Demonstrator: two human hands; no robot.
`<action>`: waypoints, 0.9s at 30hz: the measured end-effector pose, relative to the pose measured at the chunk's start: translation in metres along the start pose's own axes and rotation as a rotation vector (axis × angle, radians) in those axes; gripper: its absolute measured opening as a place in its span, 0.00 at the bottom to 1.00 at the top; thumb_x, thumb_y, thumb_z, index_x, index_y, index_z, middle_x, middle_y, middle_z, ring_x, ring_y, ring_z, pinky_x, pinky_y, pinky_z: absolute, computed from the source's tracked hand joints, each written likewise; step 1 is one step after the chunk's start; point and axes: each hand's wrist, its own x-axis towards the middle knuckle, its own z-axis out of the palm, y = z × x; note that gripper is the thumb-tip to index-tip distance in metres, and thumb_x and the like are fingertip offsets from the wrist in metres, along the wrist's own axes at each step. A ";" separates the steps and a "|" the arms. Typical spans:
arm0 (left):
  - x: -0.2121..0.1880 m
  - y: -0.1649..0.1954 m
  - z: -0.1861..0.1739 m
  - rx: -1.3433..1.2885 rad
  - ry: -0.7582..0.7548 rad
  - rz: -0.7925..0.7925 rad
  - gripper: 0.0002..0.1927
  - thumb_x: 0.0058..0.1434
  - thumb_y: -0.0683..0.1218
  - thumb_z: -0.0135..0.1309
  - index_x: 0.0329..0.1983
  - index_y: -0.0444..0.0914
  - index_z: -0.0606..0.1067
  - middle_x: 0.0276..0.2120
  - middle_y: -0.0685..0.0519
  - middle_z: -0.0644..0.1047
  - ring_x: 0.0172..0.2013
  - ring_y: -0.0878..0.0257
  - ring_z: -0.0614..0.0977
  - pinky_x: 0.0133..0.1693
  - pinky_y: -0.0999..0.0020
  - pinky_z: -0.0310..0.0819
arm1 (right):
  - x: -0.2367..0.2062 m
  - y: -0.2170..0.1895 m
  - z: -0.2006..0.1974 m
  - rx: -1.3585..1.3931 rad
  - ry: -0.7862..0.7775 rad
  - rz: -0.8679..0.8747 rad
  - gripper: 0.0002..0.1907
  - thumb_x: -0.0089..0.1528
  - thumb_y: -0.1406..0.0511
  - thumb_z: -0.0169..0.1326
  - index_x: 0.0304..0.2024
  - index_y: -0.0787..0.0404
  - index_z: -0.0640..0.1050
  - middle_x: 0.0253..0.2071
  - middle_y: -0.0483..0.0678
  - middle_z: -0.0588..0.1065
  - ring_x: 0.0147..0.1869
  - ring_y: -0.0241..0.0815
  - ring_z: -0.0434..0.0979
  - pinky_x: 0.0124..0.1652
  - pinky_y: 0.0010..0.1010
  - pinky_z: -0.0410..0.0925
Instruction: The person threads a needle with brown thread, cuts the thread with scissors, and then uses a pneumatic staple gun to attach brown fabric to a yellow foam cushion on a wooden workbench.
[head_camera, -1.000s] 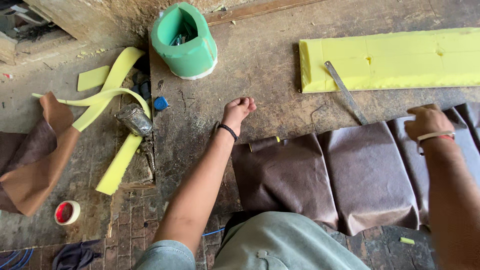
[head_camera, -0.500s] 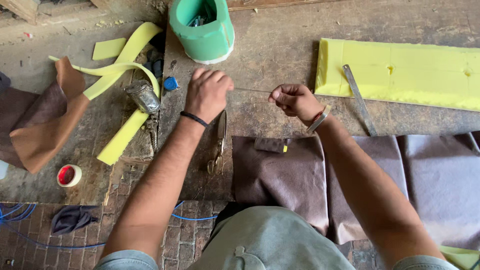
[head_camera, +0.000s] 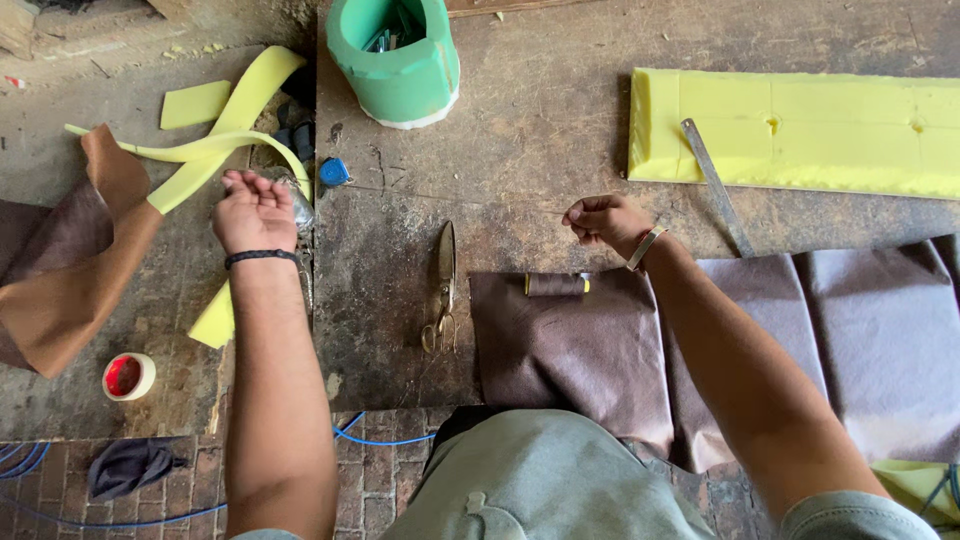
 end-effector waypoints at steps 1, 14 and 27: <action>0.005 0.003 -0.005 -0.008 -0.043 -0.015 0.10 0.73 0.49 0.47 0.39 0.41 0.74 0.32 0.55 0.76 0.32 0.65 0.77 0.40 0.65 0.78 | 0.001 0.003 -0.001 -0.030 0.039 0.017 0.07 0.67 0.65 0.55 0.39 0.61 0.82 0.29 0.41 0.76 0.32 0.32 0.74 0.37 0.24 0.70; -0.026 -0.012 -0.008 0.897 -0.195 0.338 0.08 0.73 0.47 0.47 0.40 0.42 0.75 0.35 0.57 0.78 0.31 0.66 0.78 0.38 0.66 0.78 | -0.012 -0.010 0.022 -0.642 0.348 0.015 0.16 0.61 0.62 0.65 0.52 0.55 0.82 0.49 0.45 0.81 0.46 0.34 0.80 0.46 0.29 0.72; -0.074 -0.093 0.085 1.291 -0.698 1.197 0.03 0.69 0.39 0.55 0.39 0.40 0.78 0.42 0.53 0.81 0.40 0.61 0.83 0.39 0.68 0.81 | -0.044 -0.079 0.098 0.131 0.081 -0.248 0.08 0.69 0.63 0.56 0.43 0.61 0.82 0.24 0.41 0.71 0.19 0.29 0.60 0.19 0.22 0.55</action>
